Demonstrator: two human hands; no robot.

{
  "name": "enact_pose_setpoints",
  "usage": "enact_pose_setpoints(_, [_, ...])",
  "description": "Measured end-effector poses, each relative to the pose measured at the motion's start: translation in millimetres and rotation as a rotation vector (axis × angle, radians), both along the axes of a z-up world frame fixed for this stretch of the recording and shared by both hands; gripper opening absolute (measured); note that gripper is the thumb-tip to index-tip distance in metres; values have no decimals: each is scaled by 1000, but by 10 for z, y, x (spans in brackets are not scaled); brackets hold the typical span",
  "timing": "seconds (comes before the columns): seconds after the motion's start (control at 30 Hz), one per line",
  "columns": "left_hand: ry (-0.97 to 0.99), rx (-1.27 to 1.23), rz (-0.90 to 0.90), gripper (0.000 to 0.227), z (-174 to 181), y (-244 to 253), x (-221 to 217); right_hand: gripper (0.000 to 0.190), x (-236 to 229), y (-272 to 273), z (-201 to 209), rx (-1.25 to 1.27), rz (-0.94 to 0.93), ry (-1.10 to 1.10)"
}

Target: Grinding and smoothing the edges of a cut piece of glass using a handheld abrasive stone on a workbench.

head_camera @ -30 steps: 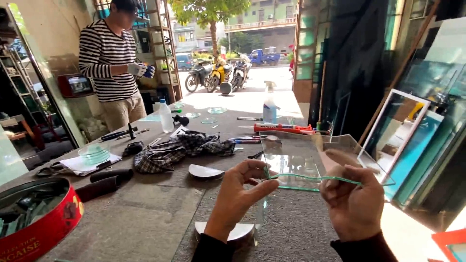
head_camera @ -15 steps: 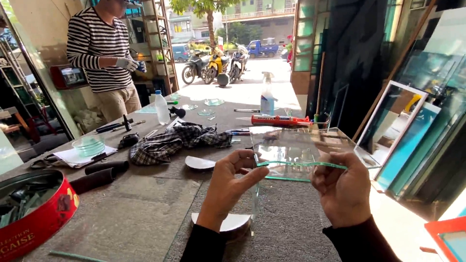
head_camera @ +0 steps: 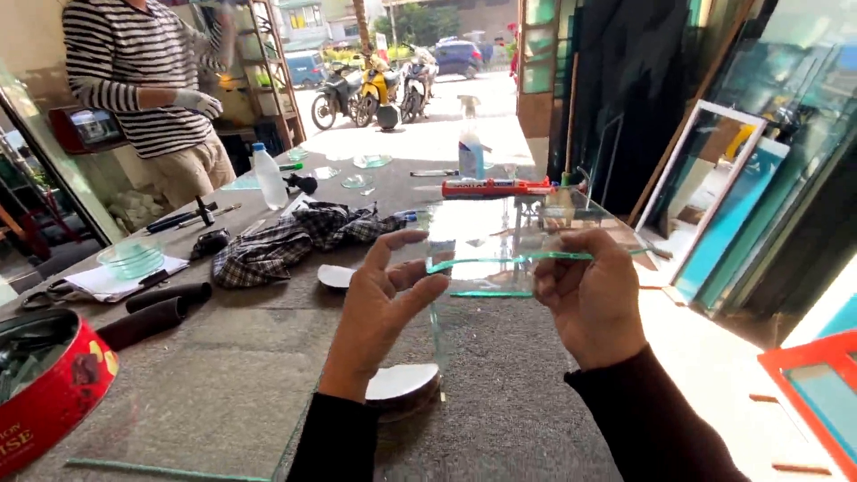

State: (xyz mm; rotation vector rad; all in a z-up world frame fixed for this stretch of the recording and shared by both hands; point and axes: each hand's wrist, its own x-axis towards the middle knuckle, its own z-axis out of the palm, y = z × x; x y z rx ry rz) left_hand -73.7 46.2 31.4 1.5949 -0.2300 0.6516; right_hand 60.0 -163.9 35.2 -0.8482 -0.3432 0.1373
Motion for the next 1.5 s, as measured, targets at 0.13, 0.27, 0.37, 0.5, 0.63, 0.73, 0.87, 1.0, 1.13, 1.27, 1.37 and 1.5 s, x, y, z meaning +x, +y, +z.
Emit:
enact_pose_setpoints(0.13, [-3,14,22,72,13,30,-38,19,0,41,0,9,7,30])
enact_pose_setpoints(0.27, [-10,25,78,67,19,121,-77,18,-185,93,75,21,10,37])
enact_pose_setpoints(0.37, [-40,51,117,67,20,178,-95,16,-338,135,128,30,-15,8])
enact_pose_setpoints(0.5, [-48,79,142,67,-9,286,-106,15,-457,140,136,40,-25,-24])
enact_pose_setpoints(0.63, [-51,44,137,70,58,218,-159,15,-527,167,156,17,-47,-58])
enact_pose_setpoints(0.73, [-16,65,160,73,79,212,-186,16,-650,160,229,33,-73,30])
enact_pose_setpoints(0.87, [52,79,200,77,63,258,-165,13,-687,169,245,93,-79,88])
enact_pose_setpoints(1.0, [54,75,204,79,11,316,-131,17,-725,148,289,62,-94,100])
enact_pose_setpoints(1.13, [46,35,175,83,33,276,-130,39,-703,157,254,73,-86,98])
enact_pose_setpoints(1.27, [18,-16,119,85,17,287,-103,40,-680,158,239,87,-92,66])
enact_pose_setpoints(1.37, [78,-18,159,102,40,280,-117,28,-682,162,245,85,-96,91])
enact_pose_setpoints(1.5, [63,28,164,105,29,281,-128,32,-700,153,251,75,-93,89])
